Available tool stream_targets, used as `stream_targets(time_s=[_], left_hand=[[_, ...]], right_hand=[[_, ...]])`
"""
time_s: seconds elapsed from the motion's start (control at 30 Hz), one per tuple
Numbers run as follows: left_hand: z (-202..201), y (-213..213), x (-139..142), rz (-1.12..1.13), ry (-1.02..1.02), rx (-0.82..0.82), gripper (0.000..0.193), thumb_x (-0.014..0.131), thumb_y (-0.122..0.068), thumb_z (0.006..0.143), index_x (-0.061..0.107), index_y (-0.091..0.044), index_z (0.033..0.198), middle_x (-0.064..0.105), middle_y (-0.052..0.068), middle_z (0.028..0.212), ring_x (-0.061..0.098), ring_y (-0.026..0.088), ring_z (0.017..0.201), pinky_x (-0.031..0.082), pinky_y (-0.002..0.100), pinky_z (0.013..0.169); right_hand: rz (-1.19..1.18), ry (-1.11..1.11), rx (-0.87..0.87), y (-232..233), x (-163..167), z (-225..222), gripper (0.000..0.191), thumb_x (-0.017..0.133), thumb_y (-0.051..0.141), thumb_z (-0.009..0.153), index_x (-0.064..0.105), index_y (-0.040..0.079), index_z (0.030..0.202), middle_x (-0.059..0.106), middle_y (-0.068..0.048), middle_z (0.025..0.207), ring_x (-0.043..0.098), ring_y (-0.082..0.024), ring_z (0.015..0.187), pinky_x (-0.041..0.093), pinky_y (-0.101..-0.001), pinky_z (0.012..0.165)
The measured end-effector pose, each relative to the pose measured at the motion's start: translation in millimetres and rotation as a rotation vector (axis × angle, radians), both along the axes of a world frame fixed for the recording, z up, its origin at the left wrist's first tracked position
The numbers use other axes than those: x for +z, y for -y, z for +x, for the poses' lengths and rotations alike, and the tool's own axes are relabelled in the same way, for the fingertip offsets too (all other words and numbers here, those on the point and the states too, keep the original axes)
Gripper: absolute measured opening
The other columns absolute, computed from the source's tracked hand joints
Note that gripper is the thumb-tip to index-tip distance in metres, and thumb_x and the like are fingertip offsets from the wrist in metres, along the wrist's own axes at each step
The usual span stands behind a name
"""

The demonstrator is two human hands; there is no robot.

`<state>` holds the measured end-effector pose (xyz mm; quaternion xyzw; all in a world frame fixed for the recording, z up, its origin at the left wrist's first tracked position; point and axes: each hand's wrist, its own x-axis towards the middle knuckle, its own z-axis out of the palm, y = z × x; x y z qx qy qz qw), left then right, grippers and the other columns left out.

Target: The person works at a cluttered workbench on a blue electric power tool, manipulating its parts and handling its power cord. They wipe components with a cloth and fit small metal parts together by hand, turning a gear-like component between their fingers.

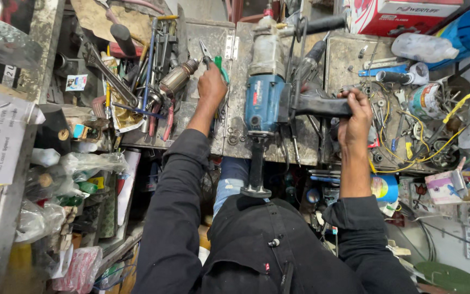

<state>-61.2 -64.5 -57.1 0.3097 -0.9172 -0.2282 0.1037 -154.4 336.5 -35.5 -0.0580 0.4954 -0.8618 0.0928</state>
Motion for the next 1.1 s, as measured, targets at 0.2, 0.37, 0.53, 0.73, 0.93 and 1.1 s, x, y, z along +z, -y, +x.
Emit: stream_targets(time_s=[0.2, 0.37, 0.53, 0.73, 0.93, 1.1], left_hand=[[15, -41, 56, 0.025, -0.359, -0.194, 0.053, 0.08, -0.028, 0.083, 0.06, -0.003, 0.124, 0.065, 0.019, 0.112, 0.069, 0.035, 0.095, 0.056, 0.044, 0.078], [56, -109, 122, 0.381, -0.635, -0.459, 0.049, 0.064, -0.047, 0.101, 0.062, -0.009, 0.132, 0.067, 0.013, 0.123, 0.065, 0.027, 0.116, 0.051, 0.042, 0.104], [73, -142, 150, 0.297, -0.777, -0.515, 0.086, 0.08, -0.05, 0.076, 0.051, 0.002, 0.138, 0.063, 0.014, 0.116, 0.062, 0.032, 0.108, 0.045, 0.044, 0.098], [56, -139, 138, 0.21, -0.822, -0.426, 0.034, 0.078, -0.023, 0.088, 0.064, -0.007, 0.115, 0.069, 0.011, 0.107, 0.066, 0.031, 0.103, 0.05, 0.042, 0.097], [60, -139, 128, 0.354, -0.813, -0.333, 0.026, 0.076, -0.021, 0.088, 0.062, -0.004, 0.102, 0.064, 0.014, 0.094, 0.066, 0.033, 0.091, 0.052, 0.042, 0.083], [61, -139, 130, 0.314, -0.893, -0.356, 0.029, 0.075, -0.02, 0.087, 0.06, -0.002, 0.104, 0.063, 0.016, 0.097, 0.065, 0.036, 0.095, 0.053, 0.044, 0.087]], right_hand=[[0.128, -0.176, 0.148, 56, 79, 69, 0.034, 0.06, 0.0, 0.1, 0.053, 0.007, 0.133, 0.059, -0.008, 0.126, 0.065, -0.02, 0.122, 0.048, -0.0371, 0.113], [0.154, -0.335, 0.286, 113, 130, 114, 0.038, 0.05, 0.005, 0.106, 0.046, 0.007, 0.144, 0.054, -0.014, 0.145, 0.05, -0.024, 0.14, 0.04, -0.0376, 0.123], [-0.315, 0.028, 0.513, 112, 137, 102, 0.032, 0.04, 0.016, 0.105, 0.041, 0.012, 0.137, 0.057, -0.021, 0.145, 0.057, -0.033, 0.132, 0.048, -0.0419, 0.111], [0.038, -0.128, 0.26, 116, 44, 22, 0.027, 0.051, 0.014, 0.109, 0.045, 0.006, 0.135, 0.057, -0.017, 0.135, 0.062, -0.03, 0.12, 0.053, -0.0432, 0.1], [0.566, -0.246, 0.313, 164, -16, -44, 0.036, 0.062, 0.021, 0.107, 0.049, 0.005, 0.137, 0.061, -0.009, 0.117, 0.062, -0.014, 0.101, 0.052, -0.0302, 0.087], [0.4, 0.072, 0.388, 177, 32, -81, 0.028, 0.052, 0.035, 0.111, 0.06, 0.009, 0.107, 0.052, 0.005, 0.073, 0.045, -0.007, 0.056, 0.034, -0.0236, 0.047]])
